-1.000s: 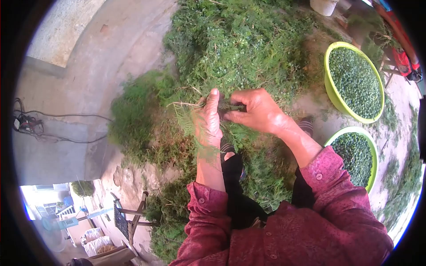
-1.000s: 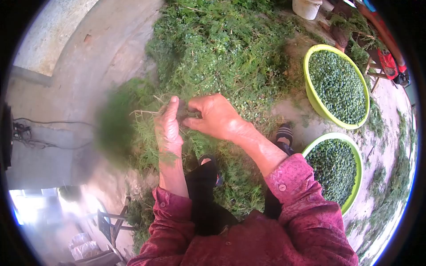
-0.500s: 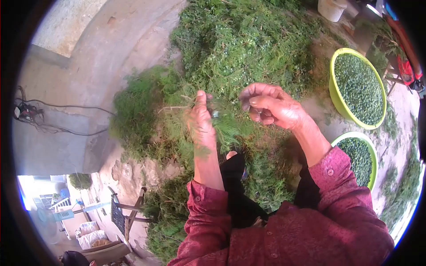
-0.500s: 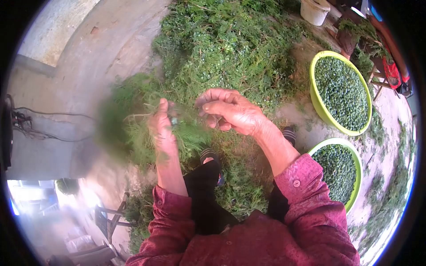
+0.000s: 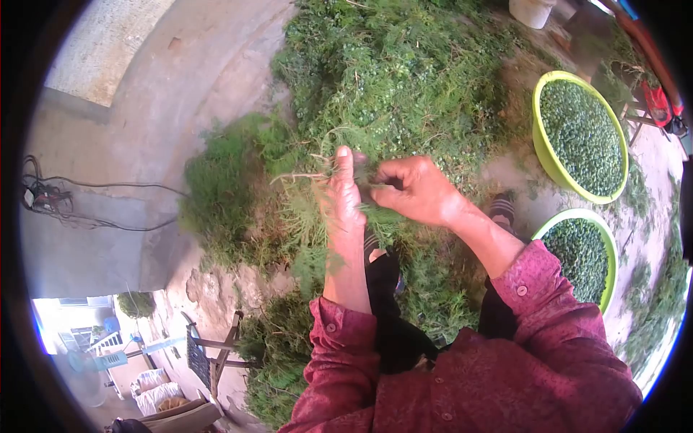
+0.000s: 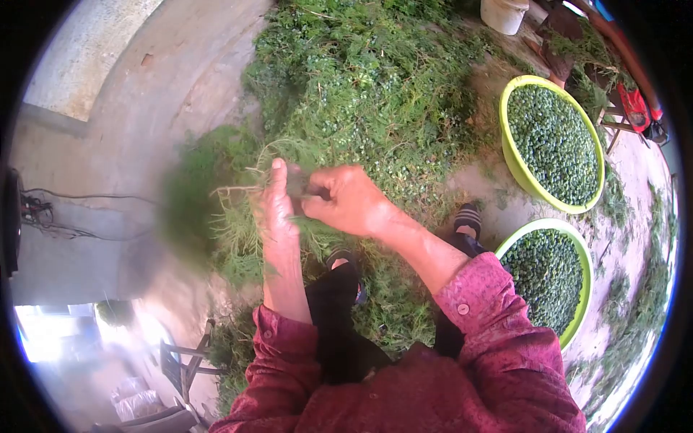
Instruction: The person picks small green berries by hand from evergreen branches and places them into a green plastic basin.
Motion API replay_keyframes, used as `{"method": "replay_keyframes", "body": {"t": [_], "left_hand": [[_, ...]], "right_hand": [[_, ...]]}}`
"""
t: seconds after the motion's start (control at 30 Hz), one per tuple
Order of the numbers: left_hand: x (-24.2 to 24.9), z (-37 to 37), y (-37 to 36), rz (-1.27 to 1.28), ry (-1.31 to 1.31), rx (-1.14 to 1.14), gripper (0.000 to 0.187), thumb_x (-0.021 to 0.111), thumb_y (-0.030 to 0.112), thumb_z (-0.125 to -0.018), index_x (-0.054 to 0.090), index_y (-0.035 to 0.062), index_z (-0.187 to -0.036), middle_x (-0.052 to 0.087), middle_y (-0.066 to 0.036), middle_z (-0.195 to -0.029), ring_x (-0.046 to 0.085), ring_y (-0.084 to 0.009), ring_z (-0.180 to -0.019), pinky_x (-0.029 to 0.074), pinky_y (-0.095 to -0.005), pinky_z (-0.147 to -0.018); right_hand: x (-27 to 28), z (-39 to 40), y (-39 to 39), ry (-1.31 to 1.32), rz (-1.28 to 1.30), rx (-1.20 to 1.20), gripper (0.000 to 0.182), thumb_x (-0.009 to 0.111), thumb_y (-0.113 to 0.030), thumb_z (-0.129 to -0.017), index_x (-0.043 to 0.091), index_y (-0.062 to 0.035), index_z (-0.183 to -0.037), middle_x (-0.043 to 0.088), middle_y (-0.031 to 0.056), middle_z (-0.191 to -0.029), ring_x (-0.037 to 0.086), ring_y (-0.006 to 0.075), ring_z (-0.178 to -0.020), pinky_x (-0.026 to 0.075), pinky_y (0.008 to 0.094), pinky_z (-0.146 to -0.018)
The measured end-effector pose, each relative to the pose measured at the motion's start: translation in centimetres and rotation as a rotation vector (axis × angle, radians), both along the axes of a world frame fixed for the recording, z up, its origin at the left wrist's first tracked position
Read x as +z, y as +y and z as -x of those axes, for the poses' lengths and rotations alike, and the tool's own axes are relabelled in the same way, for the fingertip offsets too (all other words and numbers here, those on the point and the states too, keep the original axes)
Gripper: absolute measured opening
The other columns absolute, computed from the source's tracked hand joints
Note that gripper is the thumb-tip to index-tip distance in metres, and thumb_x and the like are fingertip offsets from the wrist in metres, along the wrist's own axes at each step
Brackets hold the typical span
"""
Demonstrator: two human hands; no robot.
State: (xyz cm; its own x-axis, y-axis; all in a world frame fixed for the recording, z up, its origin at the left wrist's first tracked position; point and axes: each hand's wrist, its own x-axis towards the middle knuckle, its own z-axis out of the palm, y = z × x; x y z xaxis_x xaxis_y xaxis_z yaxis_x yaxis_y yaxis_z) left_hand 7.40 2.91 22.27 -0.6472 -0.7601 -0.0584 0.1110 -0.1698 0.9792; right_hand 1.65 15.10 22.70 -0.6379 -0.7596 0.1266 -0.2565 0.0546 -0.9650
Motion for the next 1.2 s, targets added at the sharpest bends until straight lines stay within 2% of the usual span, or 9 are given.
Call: {"method": "replay_keyframes", "body": {"t": [0.13, 0.23, 0.47, 0.57, 0.73, 0.83, 0.93, 1.1, 1.2], "left_hand": [[1.1, -1.4, -2.4, -0.228, -0.051, 0.101, 0.030, 0.061, 0.033, -0.079, 0.054, 0.0054, -0.087, 0.051, -0.001, -0.064, 0.047, -0.0107, -0.057, 0.038, -0.0235, -0.054], [1.5, -2.2, -3.5, -0.314, 0.113, -0.035, 0.022, 0.053, 0.028, -0.086, 0.050, 0.0056, -0.085, 0.043, 0.004, -0.053, 0.040, -0.0053, -0.045, 0.035, -0.0183, -0.045], [1.2, -1.8, -3.2, -0.519, 0.319, -0.126, 0.026, 0.051, 0.034, -0.087, 0.049, 0.0073, -0.085, 0.040, 0.005, -0.048, 0.037, -0.0083, -0.042, 0.041, -0.0223, -0.050], [0.9, -1.5, -3.1, -0.524, 0.268, -0.124, 0.028, 0.052, 0.035, -0.086, 0.049, 0.0069, -0.086, 0.040, 0.004, -0.049, 0.038, -0.0082, -0.043, 0.039, -0.0227, -0.049], [1.9, -1.0, -1.2, -0.401, 0.099, -0.160, 0.033, 0.052, 0.039, -0.085, 0.048, 0.0066, -0.086, 0.040, 0.004, -0.051, 0.036, -0.0074, -0.045, 0.031, -0.0209, -0.047], [2.3, -1.1, -1.4, -0.326, 0.071, -0.133, 0.035, 0.051, 0.042, -0.085, 0.048, 0.0073, -0.085, 0.039, 0.005, -0.051, 0.036, -0.0085, -0.046, 0.031, -0.0206, -0.047], [2.1, -1.2, -1.5, -0.265, -0.027, -0.066, 0.032, 0.050, 0.041, -0.085, 0.047, 0.0092, -0.082, 0.038, 0.005, -0.051, 0.036, -0.0096, -0.046, 0.035, -0.0256, -0.050], [1.3, -2.0, -3.2, -0.325, 0.211, -0.014, 0.027, 0.046, 0.034, -0.089, 0.049, 0.0099, -0.078, 0.040, 0.006, -0.047, 0.037, -0.0066, -0.041, 0.037, -0.0292, -0.051], [1.2, -1.9, -3.0, -0.586, 0.497, -0.152, 0.027, 0.040, 0.027, -0.092, 0.052, 0.0088, -0.076, 0.044, 0.005, -0.043, 0.035, -0.0075, -0.035, 0.036, -0.0290, -0.050]], "right_hand": [[0.8, 0.9, 2.0, -0.533, 0.013, 0.116, 0.014, 0.060, -0.018, -0.074, 0.056, -0.0053, -0.069, 0.058, 0.0053, -0.067, 0.052, 0.0130, -0.055, 0.041, 0.0267, -0.047], [1.4, 2.0, 3.2, -1.090, 0.396, 0.195, 0.006, 0.056, -0.014, -0.080, 0.056, -0.0074, -0.079, 0.056, 0.0021, -0.070, 0.050, 0.0072, -0.060, 0.032, 0.0148, -0.041], [0.0, 1.6, 2.4, -0.909, 0.221, 0.195, 0.008, 0.061, -0.010, -0.077, 0.057, -0.0050, -0.081, 0.056, -0.0003, -0.068, 0.049, 0.0052, -0.058, 0.034, 0.0175, -0.043], [0.2, 0.4, 1.2, -0.544, 0.072, 0.066, 0.019, 0.066, -0.011, -0.075, 0.059, -0.0011, -0.089, 0.059, 0.0000, -0.074, 0.051, 0.0048, -0.063, 0.042, 0.0190, -0.054], [1.5, -0.5, 0.2, -0.575, 0.100, 0.026, 0.027, 0.067, -0.009, -0.075, 0.057, 0.0087, -0.093, 0.062, 0.0066, -0.083, 0.054, 0.0070, -0.071, 0.046, 0.0206, -0.063], [0.9, -0.2, -0.1, -0.485, 0.247, 0.016, 0.023, 0.066, -0.012, -0.076, 0.058, 0.0064, -0.086, 0.060, 0.0053, -0.072, 0.051, 0.0066, -0.057, 0.044, 0.0209, -0.050], [1.9, 0.6, 1.0, -0.681, -0.196, 0.115, 0.019, 0.064, -0.019, -0.078, 0.058, -0.0005, -0.078, 0.054, 0.0023, -0.062, 0.043, 0.0063, -0.045, 0.035, 0.0206, -0.037], [-0.5, 0.5, 3.2, -1.168, 0.291, 0.525, 0.025, 0.058, -0.027, -0.083, 0.055, -0.0036, -0.076, 0.052, 0.0036, -0.062, 0.040, 0.0062, -0.043, 0.025, 0.0160, -0.032], [1.5, 2.1, 3.6, -1.101, 0.509, 0.311, 0.021, 0.057, -0.024, -0.084, 0.055, -0.0032, -0.081, 0.054, 0.0035, -0.068, 0.042, 0.0051, -0.048, 0.025, 0.0161, -0.032]]}}
